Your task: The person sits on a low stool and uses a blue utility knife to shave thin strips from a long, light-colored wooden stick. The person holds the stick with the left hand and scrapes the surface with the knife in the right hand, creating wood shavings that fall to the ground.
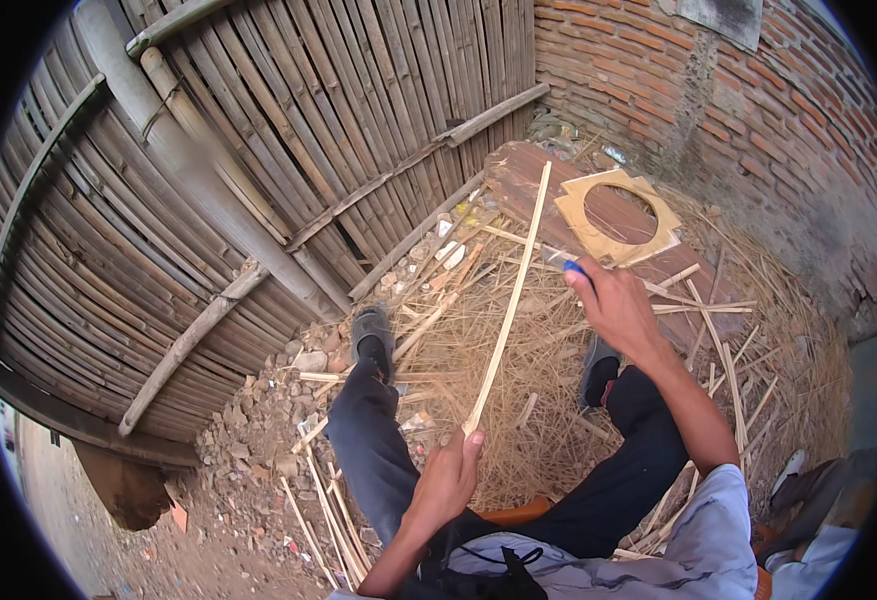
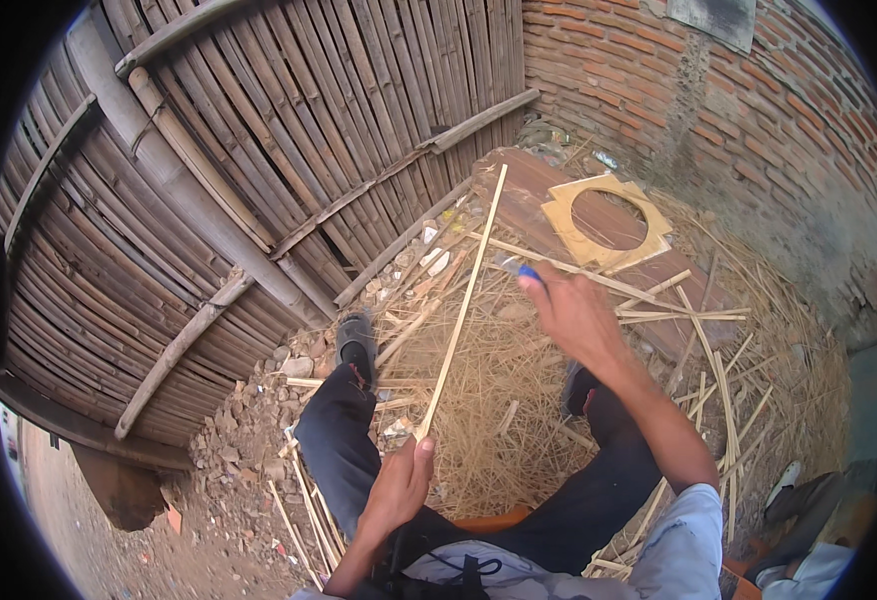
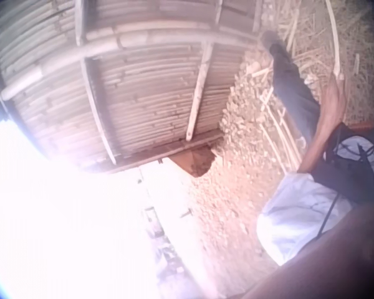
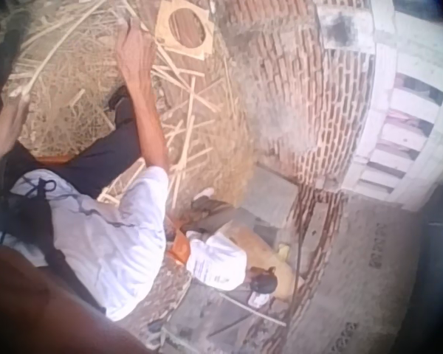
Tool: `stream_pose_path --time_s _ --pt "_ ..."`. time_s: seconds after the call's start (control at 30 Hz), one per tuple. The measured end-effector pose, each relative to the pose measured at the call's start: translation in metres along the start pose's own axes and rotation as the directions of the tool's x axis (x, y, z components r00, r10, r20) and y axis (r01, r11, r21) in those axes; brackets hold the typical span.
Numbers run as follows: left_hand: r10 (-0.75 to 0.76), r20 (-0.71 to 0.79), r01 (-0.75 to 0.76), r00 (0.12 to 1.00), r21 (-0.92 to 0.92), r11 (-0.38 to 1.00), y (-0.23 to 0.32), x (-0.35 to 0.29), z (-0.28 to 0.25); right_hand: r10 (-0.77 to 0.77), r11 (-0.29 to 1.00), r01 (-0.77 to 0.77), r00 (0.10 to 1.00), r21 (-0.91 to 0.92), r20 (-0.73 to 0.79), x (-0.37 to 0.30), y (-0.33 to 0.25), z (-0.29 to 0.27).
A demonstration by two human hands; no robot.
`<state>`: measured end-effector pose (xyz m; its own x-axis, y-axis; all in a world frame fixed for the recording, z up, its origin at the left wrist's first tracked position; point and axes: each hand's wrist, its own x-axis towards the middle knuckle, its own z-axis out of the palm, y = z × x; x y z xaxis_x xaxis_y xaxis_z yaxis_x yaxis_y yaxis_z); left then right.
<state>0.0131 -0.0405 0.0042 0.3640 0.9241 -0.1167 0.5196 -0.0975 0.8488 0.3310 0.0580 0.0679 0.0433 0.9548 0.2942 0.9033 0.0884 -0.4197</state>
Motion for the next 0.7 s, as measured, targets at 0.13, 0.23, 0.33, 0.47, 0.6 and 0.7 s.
stream_pose_path --time_s 0.13,0.23,0.33,0.47,0.6,0.7 --pt "-0.078 0.060 0.081 0.995 -0.053 0.995 -0.016 -0.002 -0.010 0.042 0.996 -0.035 0.996 0.079 -0.084 0.008 0.034 -0.008" --pt "-0.077 0.014 0.077 0.997 -0.044 0.996 -0.022 0.010 -0.012 -0.026 0.981 0.042 0.996 0.189 -0.087 -0.012 0.017 0.001" --pt "-0.081 -0.017 0.080 0.997 -0.074 0.994 -0.010 0.019 -0.017 -0.183 0.953 0.157 0.980 0.259 0.081 -0.029 -0.014 0.007" --pt "0.004 -0.086 -0.013 0.996 -0.102 0.995 -0.001 0.025 -0.013 -0.443 0.867 0.420 0.896 0.268 0.026 -0.056 -0.051 0.034" --pt "0.068 -0.100 -0.077 0.993 -0.081 0.994 0.009 0.030 -0.012 -0.499 0.850 0.478 0.865 0.222 0.049 -0.067 -0.063 0.043" --pt "0.171 -0.154 -0.177 0.973 -0.032 0.984 0.018 0.028 -0.011 -0.480 0.868 0.463 0.875 0.182 0.067 -0.069 -0.066 0.042"
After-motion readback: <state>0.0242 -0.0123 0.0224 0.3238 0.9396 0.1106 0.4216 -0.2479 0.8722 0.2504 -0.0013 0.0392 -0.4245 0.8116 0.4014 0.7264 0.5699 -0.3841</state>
